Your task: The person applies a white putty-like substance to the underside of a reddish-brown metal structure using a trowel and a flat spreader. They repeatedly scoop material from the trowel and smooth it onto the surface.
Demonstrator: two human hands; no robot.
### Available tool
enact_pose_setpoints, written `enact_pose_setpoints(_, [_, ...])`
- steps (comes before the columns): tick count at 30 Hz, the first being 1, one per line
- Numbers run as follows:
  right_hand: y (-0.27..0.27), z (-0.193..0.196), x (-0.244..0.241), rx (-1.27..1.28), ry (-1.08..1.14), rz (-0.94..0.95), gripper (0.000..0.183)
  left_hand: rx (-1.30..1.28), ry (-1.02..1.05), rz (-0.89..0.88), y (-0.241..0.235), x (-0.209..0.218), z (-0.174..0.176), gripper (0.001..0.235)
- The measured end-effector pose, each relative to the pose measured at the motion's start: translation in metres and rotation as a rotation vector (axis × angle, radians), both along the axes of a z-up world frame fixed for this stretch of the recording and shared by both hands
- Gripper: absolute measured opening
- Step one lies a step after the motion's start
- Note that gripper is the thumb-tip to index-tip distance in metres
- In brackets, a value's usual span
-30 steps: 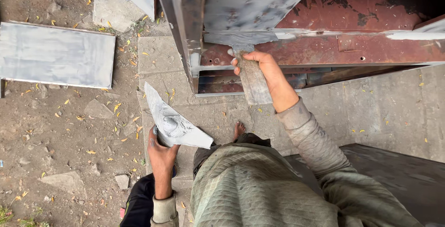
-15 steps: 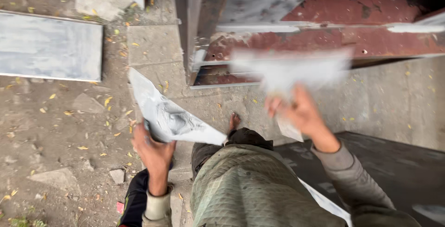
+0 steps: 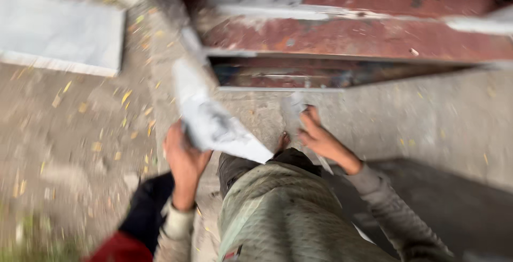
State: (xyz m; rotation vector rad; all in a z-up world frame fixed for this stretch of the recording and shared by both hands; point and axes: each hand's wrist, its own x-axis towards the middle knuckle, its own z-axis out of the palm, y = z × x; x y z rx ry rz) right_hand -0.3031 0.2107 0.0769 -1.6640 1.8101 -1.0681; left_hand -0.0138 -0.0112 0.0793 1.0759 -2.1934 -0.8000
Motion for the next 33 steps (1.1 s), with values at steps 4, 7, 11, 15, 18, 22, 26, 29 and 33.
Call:
enact_pose_setpoints(4, [0.037,-0.006,-0.038,0.372,-0.579,-0.229,0.071,-0.212,-0.221,-0.168,0.025,-0.017,0.040,0.089])
enact_pose_setpoints(7, [0.040,-0.008,-0.076,0.239,-0.656,-0.118,0.062,-0.541,-0.458,-0.282,0.049,-0.052,0.083,0.072])
enact_pose_setpoints(11, [0.073,-0.025,-0.091,0.371,-0.724,-0.082,0.063,-1.025,-0.817,-0.581,0.088,-0.095,0.129,0.039])
enact_pose_setpoints(15, [0.044,-0.031,-0.101,0.451,-0.827,0.031,0.066,-1.360,-0.956,-0.909,0.089,-0.157,0.155,0.020])
enact_pose_setpoints(18, [0.082,-0.033,-0.084,0.590,-1.022,-0.057,0.070,-1.416,-0.994,-1.034,0.106,-0.184,0.144,0.031])
enact_pose_setpoints(22, [0.074,-0.041,-0.055,0.553,-1.043,0.298,0.072,-1.293,-1.069,-1.063,0.103,-0.207,0.108,0.024])
enact_pose_setpoints(26, [0.059,-0.025,-0.022,0.593,-1.163,0.586,0.067,-1.024,-1.340,-0.924,0.038,-0.185,0.047,0.033])
enact_pose_setpoints(29, [0.070,0.007,-0.011,0.623,-1.206,0.558,0.070,-0.623,-1.230,-0.614,-0.029,-0.119,0.015,0.041])
enact_pose_setpoints(33, [0.083,0.036,-0.044,0.494,-1.321,0.224,0.075,-0.123,-0.556,-0.288,-0.064,-0.039,-0.014,0.054])
